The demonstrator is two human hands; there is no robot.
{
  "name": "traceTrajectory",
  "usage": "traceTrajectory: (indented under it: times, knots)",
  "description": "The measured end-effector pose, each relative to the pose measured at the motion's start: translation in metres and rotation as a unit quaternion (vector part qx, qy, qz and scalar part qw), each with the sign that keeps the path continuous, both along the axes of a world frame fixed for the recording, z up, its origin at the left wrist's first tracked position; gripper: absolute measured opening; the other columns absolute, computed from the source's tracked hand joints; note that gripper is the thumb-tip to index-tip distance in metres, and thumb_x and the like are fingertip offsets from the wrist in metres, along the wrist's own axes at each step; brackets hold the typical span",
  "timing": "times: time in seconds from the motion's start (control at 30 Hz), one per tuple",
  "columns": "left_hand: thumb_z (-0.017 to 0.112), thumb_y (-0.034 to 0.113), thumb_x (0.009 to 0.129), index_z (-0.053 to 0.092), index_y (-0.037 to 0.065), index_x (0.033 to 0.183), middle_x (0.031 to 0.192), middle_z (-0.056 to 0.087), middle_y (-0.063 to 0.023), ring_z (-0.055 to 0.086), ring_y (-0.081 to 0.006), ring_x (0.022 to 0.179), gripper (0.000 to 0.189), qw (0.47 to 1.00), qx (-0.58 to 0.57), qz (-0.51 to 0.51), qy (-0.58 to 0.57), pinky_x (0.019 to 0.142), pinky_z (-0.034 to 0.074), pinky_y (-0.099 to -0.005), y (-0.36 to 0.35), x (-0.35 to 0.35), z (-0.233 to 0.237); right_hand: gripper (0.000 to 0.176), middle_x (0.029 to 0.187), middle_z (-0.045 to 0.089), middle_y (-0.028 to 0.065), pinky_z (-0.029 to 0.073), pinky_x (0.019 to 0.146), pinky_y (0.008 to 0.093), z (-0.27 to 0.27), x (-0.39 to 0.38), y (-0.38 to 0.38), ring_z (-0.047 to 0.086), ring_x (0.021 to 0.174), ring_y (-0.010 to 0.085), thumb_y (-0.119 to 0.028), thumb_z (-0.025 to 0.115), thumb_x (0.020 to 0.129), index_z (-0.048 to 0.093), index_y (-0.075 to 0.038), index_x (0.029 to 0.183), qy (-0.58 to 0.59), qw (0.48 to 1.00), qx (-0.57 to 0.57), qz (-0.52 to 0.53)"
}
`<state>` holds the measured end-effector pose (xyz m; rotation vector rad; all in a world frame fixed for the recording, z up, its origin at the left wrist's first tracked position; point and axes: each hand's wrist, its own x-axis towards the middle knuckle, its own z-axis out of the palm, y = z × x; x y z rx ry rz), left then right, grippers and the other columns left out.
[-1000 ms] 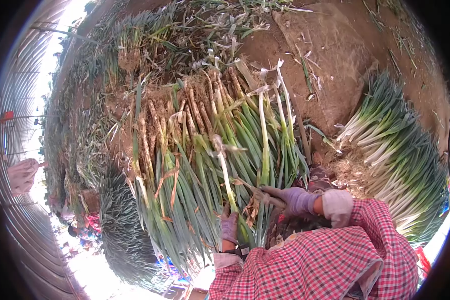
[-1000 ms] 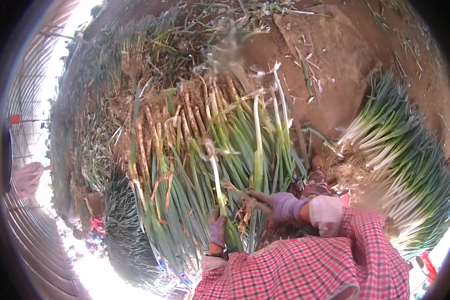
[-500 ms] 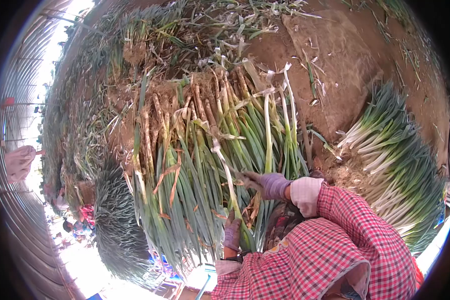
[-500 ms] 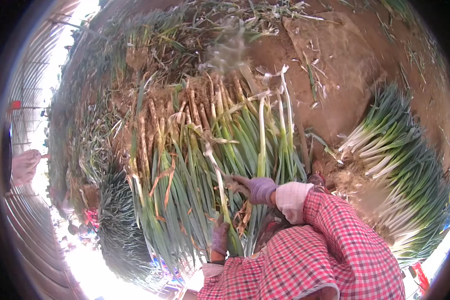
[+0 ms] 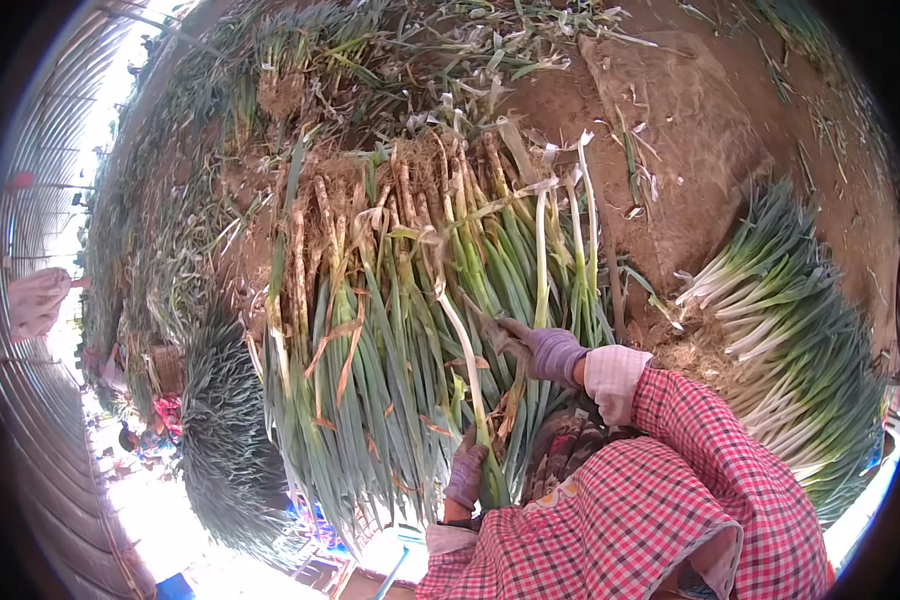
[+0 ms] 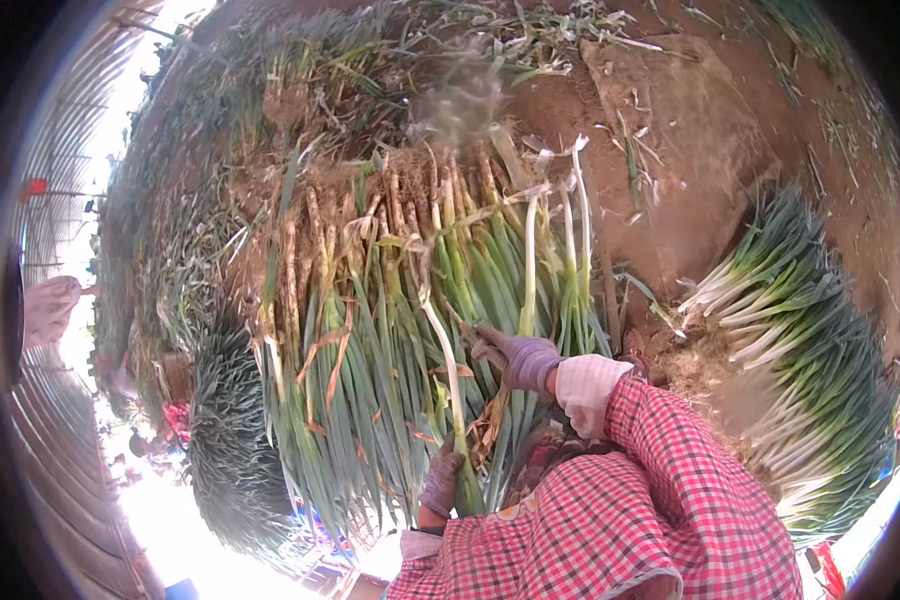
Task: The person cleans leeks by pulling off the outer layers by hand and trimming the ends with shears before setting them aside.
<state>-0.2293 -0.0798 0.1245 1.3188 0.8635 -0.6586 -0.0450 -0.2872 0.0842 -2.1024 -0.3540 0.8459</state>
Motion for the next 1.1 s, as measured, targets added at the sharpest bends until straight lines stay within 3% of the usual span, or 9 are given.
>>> traceTrajectory:
  times: [0.2, 0.23, 0.47, 0.57, 0.73, 0.87, 0.93, 1.03, 1.1]
  knots:
    - [0.047, 0.009, 0.079, 0.034, 0.002, 0.143, 0.106, 0.058, -0.0065, 0.055, -0.0139, 0.083, 0.066, 0.999, 0.017, -0.028, -0.011, 0.076, 0.046, -0.0239, -0.002, -0.003, 0.005, 0.053, 0.083, 0.064, 0.0186, 0.046, 0.063, 0.0451, 0.005, -0.002, 0.010, 0.064, 0.076, 0.0375, -0.044, 0.044, 0.095, 0.033, -0.024, 0.142, 0.025, 0.987, -0.100, 0.125]
    - [0.047, 0.009, 0.079, 0.034, 0.002, 0.143, 0.106, 0.058, -0.0065, 0.055, -0.0139, 0.083, 0.066, 0.999, 0.017, -0.026, -0.011, 0.076, 0.046, -0.0239, -0.003, -0.002, 0.006, 0.054, 0.085, 0.065, 0.0184, 0.046, 0.064, 0.0443, -0.014, -0.007, 0.012, 0.063, 0.075, 0.0371, -0.036, 0.051, 0.091, 0.032, -0.028, 0.141, 0.010, 0.998, -0.040, 0.037]
    - [0.044, 0.009, 0.078, 0.036, 0.003, 0.142, 0.097, 0.058, -0.0056, 0.055, -0.0135, 0.078, 0.064, 0.999, -0.007, -0.029, -0.015, 0.072, 0.047, -0.0242, -0.006, -0.002, 0.013, 0.051, 0.079, 0.063, 0.0197, 0.045, 0.060, 0.0462, -0.019, -0.008, 0.017, 0.062, 0.070, 0.0388, -0.045, 0.044, 0.095, 0.035, -0.024, 0.140, 0.015, 0.993, -0.062, 0.103]
    - [0.043, 0.009, 0.078, 0.037, 0.003, 0.141, 0.090, 0.058, -0.0053, 0.054, -0.0136, 0.076, 0.064, 0.999, -0.013, -0.040, -0.021, 0.070, 0.046, -0.0242, -0.011, 0.001, 0.030, 0.052, 0.076, 0.061, 0.0208, 0.046, 0.060, 0.0453, -0.023, 0.003, 0.008, 0.061, 0.067, 0.0390, -0.046, 0.045, 0.094, 0.034, -0.025, 0.140, -0.019, 0.997, -0.039, -0.057]
    - [0.042, 0.013, 0.077, 0.036, 0.004, 0.141, 0.082, 0.058, -0.0048, 0.052, -0.0145, 0.071, 0.065, 0.991, 0.004, -0.111, -0.073, 0.067, 0.045, -0.0251, -0.026, 0.007, 0.054, 0.052, 0.090, 0.066, 0.0186, 0.048, 0.067, 0.0447, -0.005, -0.011, -0.016, 0.064, 0.079, 0.0385, -0.046, 0.045, 0.093, 0.036, -0.024, 0.139, 0.035, 0.995, -0.082, 0.051]
    - [0.046, 0.012, 0.076, 0.037, 0.004, 0.142, 0.106, 0.059, -0.0110, 0.056, -0.0133, 0.081, 0.068, 0.993, -0.010, -0.059, -0.102, 0.076, 0.046, -0.0258, -0.041, 0.017, 0.062, 0.052, 0.101, 0.063, 0.0229, 0.048, 0.075, 0.0449, -0.033, -0.018, -0.072, 0.062, 0.089, 0.0404, -0.046, 0.042, 0.095, 0.033, -0.024, 0.141, 0.053, 0.992, -0.027, -0.112]
    - [0.047, 0.009, 0.076, 0.036, 0.004, 0.142, 0.121, 0.054, -0.0134, 0.058, -0.0151, 0.087, 0.067, 0.986, -0.075, -0.076, -0.125, 0.081, 0.046, -0.0258, -0.035, 0.031, 0.030, 0.053, 0.103, 0.063, 0.0242, 0.048, 0.079, 0.0450, -0.021, -0.015, -0.107, 0.061, 0.093, 0.0411, -0.046, 0.045, 0.093, 0.033, -0.023, 0.140, 0.066, 0.988, -0.077, -0.115]
    - [0.048, 0.008, 0.078, 0.037, -0.003, 0.140, 0.118, 0.057, -0.0139, 0.055, -0.0177, 0.097, 0.064, 0.939, 0.126, -0.246, -0.203, 0.086, 0.043, -0.0236, -0.046, 0.073, -0.025, 0.092, 0.104, 0.061, 0.0234, 0.050, 0.080, 0.0409, -0.053, -0.033, -0.140, 0.062, 0.093, 0.0394, -0.013, 0.069, 0.069, 0.021, -0.024, 0.147, 0.059, 0.983, -0.099, -0.141]
    - [0.048, 0.009, 0.079, 0.036, 0.000, 0.141, 0.122, 0.057, -0.0174, 0.055, -0.0228, 0.105, 0.063, 0.903, 0.204, -0.296, -0.236, 0.092, 0.042, -0.0272, -0.055, 0.103, -0.075, 0.093, 0.106, 0.060, 0.0235, 0.049, 0.083, 0.0407, -0.030, -0.029, -0.166, 0.061, 0.095, 0.0397, -0.015, 0.069, 0.069, 0.021, -0.024, 0.148, 0.020, 0.991, -0.079, -0.107]
